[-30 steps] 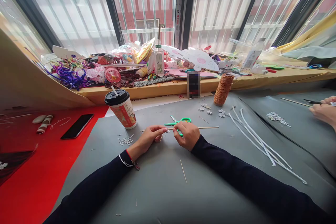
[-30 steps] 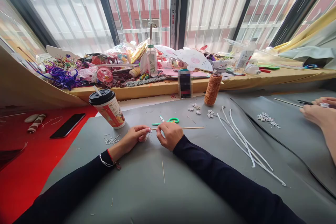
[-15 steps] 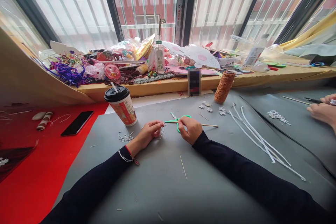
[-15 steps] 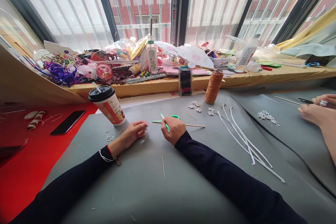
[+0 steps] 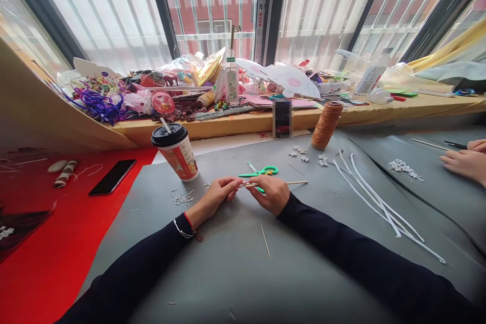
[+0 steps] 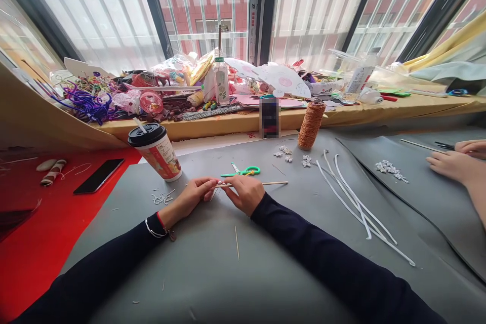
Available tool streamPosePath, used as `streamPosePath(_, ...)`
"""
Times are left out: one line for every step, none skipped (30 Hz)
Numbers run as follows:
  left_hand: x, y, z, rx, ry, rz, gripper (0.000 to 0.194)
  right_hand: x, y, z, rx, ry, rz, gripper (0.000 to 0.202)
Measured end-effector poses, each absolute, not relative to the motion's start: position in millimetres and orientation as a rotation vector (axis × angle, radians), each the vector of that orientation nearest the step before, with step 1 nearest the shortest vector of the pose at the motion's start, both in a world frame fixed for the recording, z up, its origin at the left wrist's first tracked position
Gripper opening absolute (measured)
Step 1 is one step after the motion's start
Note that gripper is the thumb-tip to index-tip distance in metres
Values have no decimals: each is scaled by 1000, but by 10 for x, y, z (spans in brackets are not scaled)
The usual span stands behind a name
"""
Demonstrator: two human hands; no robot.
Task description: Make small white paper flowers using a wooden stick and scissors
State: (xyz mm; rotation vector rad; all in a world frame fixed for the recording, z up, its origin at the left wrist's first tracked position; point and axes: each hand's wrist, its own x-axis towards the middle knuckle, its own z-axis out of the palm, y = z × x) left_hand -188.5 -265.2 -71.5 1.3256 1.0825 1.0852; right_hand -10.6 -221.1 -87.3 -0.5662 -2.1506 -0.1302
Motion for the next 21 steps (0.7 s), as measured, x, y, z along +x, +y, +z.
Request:
streamPosePath(-1888, -2649, -716, 1320, 1077, 1087, 35, -102, -2203, -876, -570, -2151, -121, 12)
streamPosePath(-1892, -2646, -717, 1320, 1074, 1090, 35, -99, -2195, -879, -572, -2152, -109, 12)
streamPosePath(-1895, -2644, -718, 1328, 1072, 1089, 34, -97, -2189, -883, -571, -2158, -93, 12)
streamPosePath(-1898, -2644, -718, 1340, 1070, 1084, 34, -95, -2185, -887, -570, -2167, -73, 12)
streamPosePath(-1902, -2643, -717, 1354, 1070, 1076, 33, -93, -2182, -890, -570, -2179, -50, 12)
streamPosePath(-1907, -2642, -715, 1368, 1073, 1064, 32, -91, -2179, -893, -573, -2192, -24, 12)
streamPosePath(-1913, -2641, -713, 1380, 1081, 1050, 31, -90, -2177, -895, -577, -2207, 3, 13)
streamPosePath(-1921, -2639, -711, 1393, 1091, 1031, 31, -88, -2174, -896, -583, -2221, 29, 13)
streamPosePath(-1931, -2635, -709, 1406, 1102, 1011, 30, -85, -2169, -897, -588, -2235, 54, 14)
streamPosePath(-1942, -2630, -708, 1420, 1111, 988, 30, -82, -2163, -898, -589, -2249, 76, 14)
streamPosePath(-1955, -2625, -706, 1433, 1118, 961, 30, -78, -2154, -899, -582, -2260, 96, 15)
streamPosePath(-1968, -2621, -702, 1447, 1122, 928, 29, -74, -2144, -901, -569, -2267, 115, 15)
streamPosePath(-1982, -2619, -696, 1459, 1124, 889, 28, -69, -2132, -904, -546, -2273, 134, 15)
streamPosePath(-1995, -2619, -685, 1472, 1124, 844, 27, -65, -2120, -908, -516, -2279, 154, 15)
streamPosePath(-2008, -2621, -669, 1490, 1121, 794, 26, -61, -2109, -913, -478, -2287, 172, 16)
streamPosePath(-2020, -2625, -649, 1512, 1114, 741, 25, -59, -2101, -920, -438, -2298, 187, 16)
streamPosePath(-2031, -2631, -625, 1539, 1100, 688, 23, -58, -2095, -927, -396, -2314, 200, 16)
streamPosePath(-2042, -2638, -600, 1568, 1083, 638, 22, -60, -2093, -934, -355, -2331, 210, 16)
streamPosePath(-2053, -2644, -574, 1598, 1064, 590, 22, -63, -2095, -940, -322, -2348, 215, 16)
streamPosePath(-2063, -2649, -551, 1626, 1047, 546, 22, -67, -2100, -945, -297, -2365, 220, 16)
streamPosePath(-2073, -2654, -532, 1651, 1031, 508, 22, -72, -2109, -946, -282, -2380, 226, 16)
